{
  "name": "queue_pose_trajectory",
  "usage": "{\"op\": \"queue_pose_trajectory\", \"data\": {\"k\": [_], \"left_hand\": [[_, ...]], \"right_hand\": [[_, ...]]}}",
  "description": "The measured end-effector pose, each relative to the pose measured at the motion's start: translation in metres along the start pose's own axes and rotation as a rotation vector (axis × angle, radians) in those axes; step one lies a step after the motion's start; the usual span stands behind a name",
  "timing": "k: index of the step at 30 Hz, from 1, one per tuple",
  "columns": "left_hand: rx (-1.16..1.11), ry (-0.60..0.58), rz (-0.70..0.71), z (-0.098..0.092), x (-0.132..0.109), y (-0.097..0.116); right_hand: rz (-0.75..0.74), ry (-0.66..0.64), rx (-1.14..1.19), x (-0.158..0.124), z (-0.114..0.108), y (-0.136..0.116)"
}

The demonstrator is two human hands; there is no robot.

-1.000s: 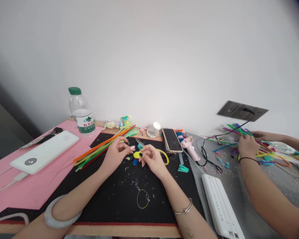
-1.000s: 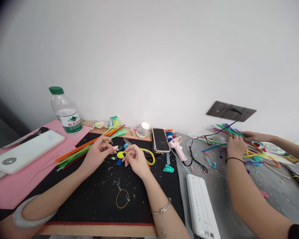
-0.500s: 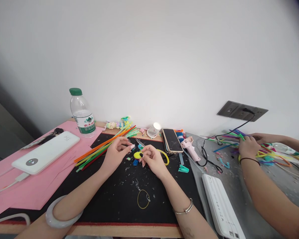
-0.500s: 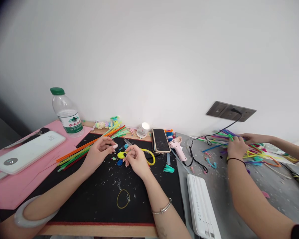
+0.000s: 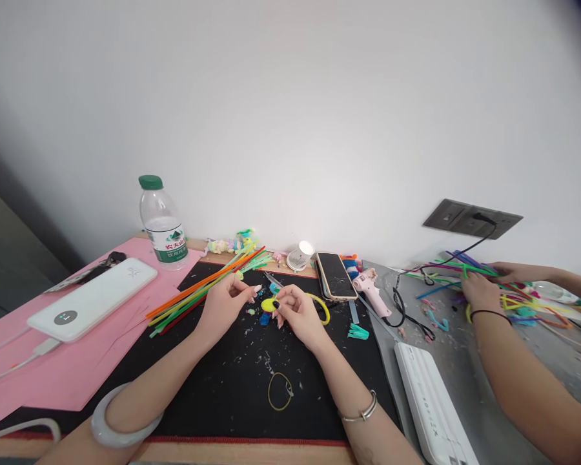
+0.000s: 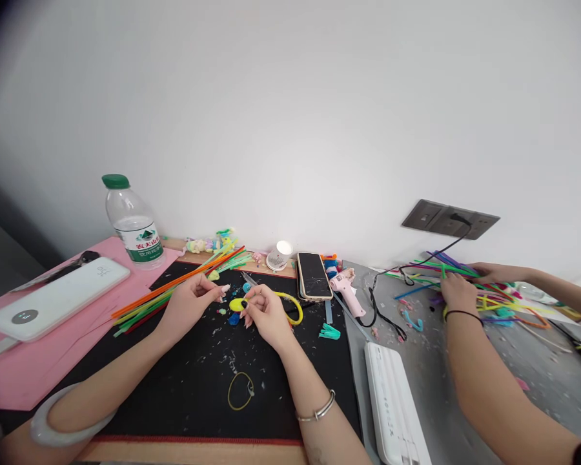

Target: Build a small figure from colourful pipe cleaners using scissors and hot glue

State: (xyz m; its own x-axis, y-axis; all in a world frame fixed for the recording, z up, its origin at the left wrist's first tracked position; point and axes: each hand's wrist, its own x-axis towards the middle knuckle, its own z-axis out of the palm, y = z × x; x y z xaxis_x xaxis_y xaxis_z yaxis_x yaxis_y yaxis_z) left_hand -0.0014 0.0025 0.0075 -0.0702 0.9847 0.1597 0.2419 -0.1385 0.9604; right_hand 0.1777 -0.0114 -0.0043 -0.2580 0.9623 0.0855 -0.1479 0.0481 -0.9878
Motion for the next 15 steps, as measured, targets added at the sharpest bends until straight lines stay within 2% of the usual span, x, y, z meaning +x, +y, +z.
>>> {"op": "queue_pose_trajectory", "data": {"k": [15], "left_hand": [[0.07,0.013,0.024,-0.0012,-0.0017,0.0025]], "right_hand": [[0.003,-0.001,-0.009,-0.0001,-0.0001,-0.0002]]}}
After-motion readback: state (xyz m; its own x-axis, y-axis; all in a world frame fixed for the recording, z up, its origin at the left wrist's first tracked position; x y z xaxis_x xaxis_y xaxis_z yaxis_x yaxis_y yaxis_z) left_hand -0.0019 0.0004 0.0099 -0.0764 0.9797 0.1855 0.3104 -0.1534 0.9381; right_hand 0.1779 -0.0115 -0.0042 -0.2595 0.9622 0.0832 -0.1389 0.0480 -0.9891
